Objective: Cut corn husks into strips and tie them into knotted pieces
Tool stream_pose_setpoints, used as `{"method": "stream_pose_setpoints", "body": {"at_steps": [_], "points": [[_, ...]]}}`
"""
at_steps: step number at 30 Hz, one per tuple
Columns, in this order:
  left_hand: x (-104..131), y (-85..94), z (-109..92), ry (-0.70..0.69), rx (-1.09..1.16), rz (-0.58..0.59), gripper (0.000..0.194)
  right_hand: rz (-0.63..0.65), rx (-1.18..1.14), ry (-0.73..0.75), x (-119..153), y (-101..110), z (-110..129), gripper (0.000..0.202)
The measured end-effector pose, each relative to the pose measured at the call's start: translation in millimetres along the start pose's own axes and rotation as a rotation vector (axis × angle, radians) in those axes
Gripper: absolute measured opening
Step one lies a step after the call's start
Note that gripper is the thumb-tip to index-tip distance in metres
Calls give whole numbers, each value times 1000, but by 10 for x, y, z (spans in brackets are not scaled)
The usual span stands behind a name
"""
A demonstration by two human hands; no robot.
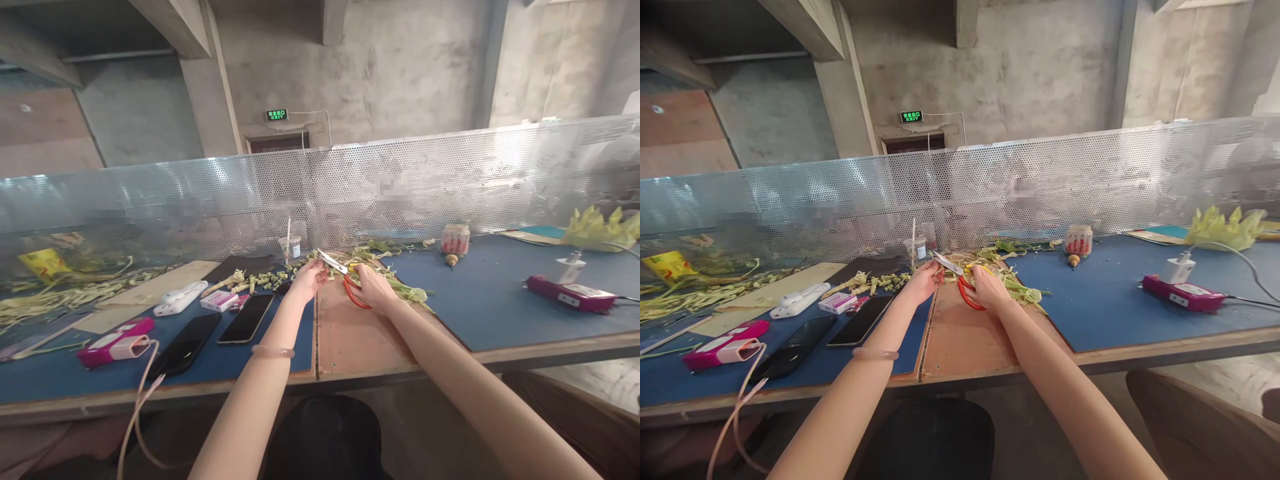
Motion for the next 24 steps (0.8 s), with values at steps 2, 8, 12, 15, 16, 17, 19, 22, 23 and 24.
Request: {"method": "stream_pose_setpoints", "body": {"at_steps": [2,8,12,15,16,17,19,22,23,24], "points": [[2,-3,-1,-2,-5,3,4,0,0,2,2,-5,-3,41],[28,-7,-10,-6,-20,-2,5,-2,7,2,-5,2,-16,39],[38,-11,-18,-10,-22,-7,5,20,19,-4,-12,-9,-20,38],[46,-9,-19,-1,-3,-15,8,12,27,-20,-16,-8,-42,36],[50,-11,-19,1,3,-15,8,3,28,-32,-16,-3,-56,36],[53,-15,-18,4,7,-12,9,-15,27,-46,-19,8,-68,37],[52,-21,-13,9,7,-7,10,-68,23,-70,-26,47,-84,38],[19,22,-6,16,11,-44,11,-163,32,-130,-39,124,-127,42],[-3,75,-1,23,24,-95,11,-189,45,-166,-39,146,-162,43],[-25,152,7,34,41,-168,10,-202,62,-209,-36,158,-211,42]]}}
Point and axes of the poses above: each hand's wrist, its own x-axis away from the middle knuckle, its own y-axis out of the back of the hand, z = x × y, the point moved 9 cm from there along -x, towards the middle knuckle, and after that the axes turned 13 degrees about -z, right-handed, at the moved point
